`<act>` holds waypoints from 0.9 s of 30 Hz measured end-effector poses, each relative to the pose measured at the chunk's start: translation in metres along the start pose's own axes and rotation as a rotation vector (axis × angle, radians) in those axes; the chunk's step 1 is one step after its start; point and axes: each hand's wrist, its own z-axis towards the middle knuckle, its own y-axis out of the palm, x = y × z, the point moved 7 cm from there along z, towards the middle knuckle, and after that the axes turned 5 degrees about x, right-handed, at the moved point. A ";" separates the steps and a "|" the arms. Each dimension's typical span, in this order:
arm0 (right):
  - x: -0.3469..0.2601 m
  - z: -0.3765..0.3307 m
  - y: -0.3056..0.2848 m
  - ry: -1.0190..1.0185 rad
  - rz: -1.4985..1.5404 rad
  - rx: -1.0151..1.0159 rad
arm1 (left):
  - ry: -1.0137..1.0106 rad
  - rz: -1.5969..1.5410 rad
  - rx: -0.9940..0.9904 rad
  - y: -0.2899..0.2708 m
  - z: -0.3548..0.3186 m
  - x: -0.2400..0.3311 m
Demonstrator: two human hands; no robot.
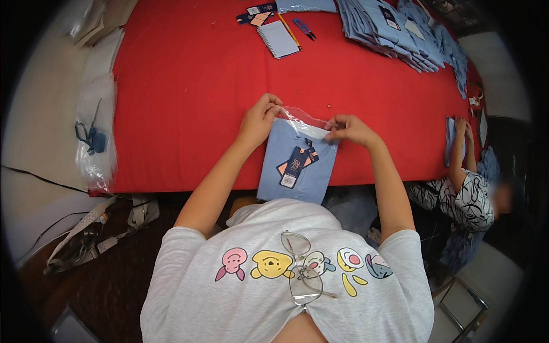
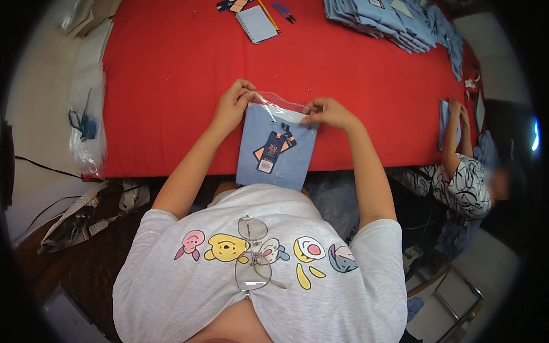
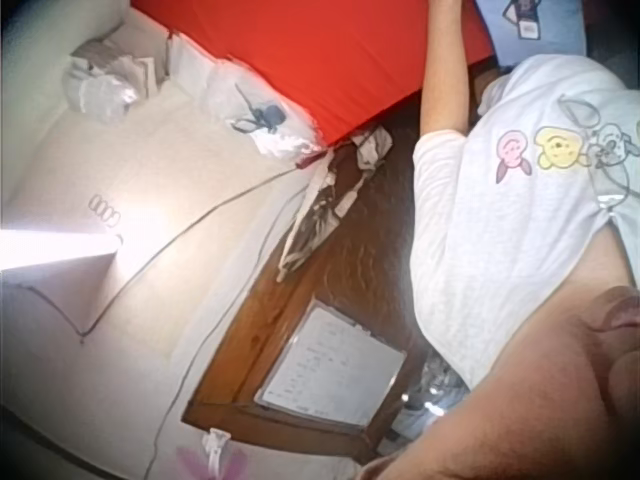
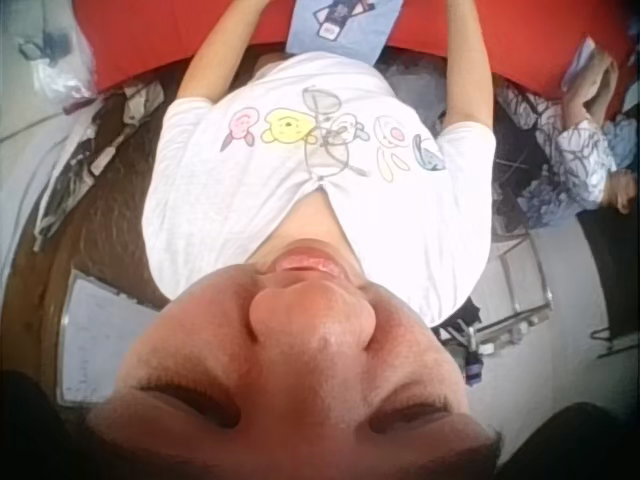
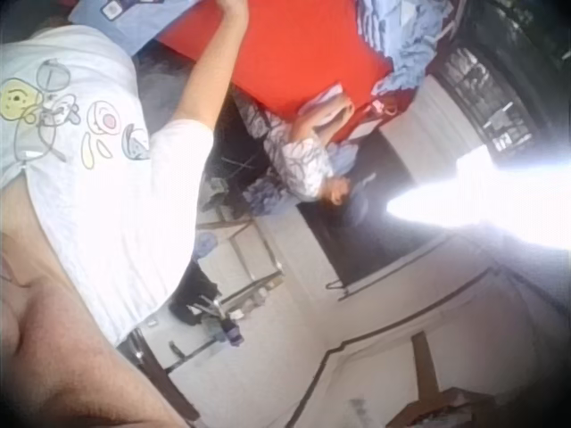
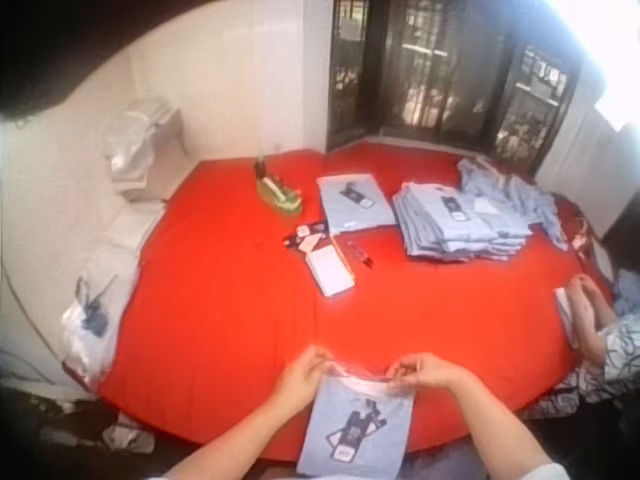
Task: The person places a folded blue shirt into a plastic bag, inserts a small tag, and seals the bag by pressing the adhesive strip.
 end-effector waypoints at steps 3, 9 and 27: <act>0.042 -0.021 0.000 0.098 0.066 0.150 | -0.058 0.041 0.014 0.002 0.008 -0.027; 0.003 -0.061 -0.003 0.041 0.184 0.403 | -0.093 -0.066 0.056 0.009 0.014 -0.026; -0.125 -0.172 -0.061 -0.683 0.113 0.615 | 0.673 0.229 0.050 -0.055 -0.107 0.217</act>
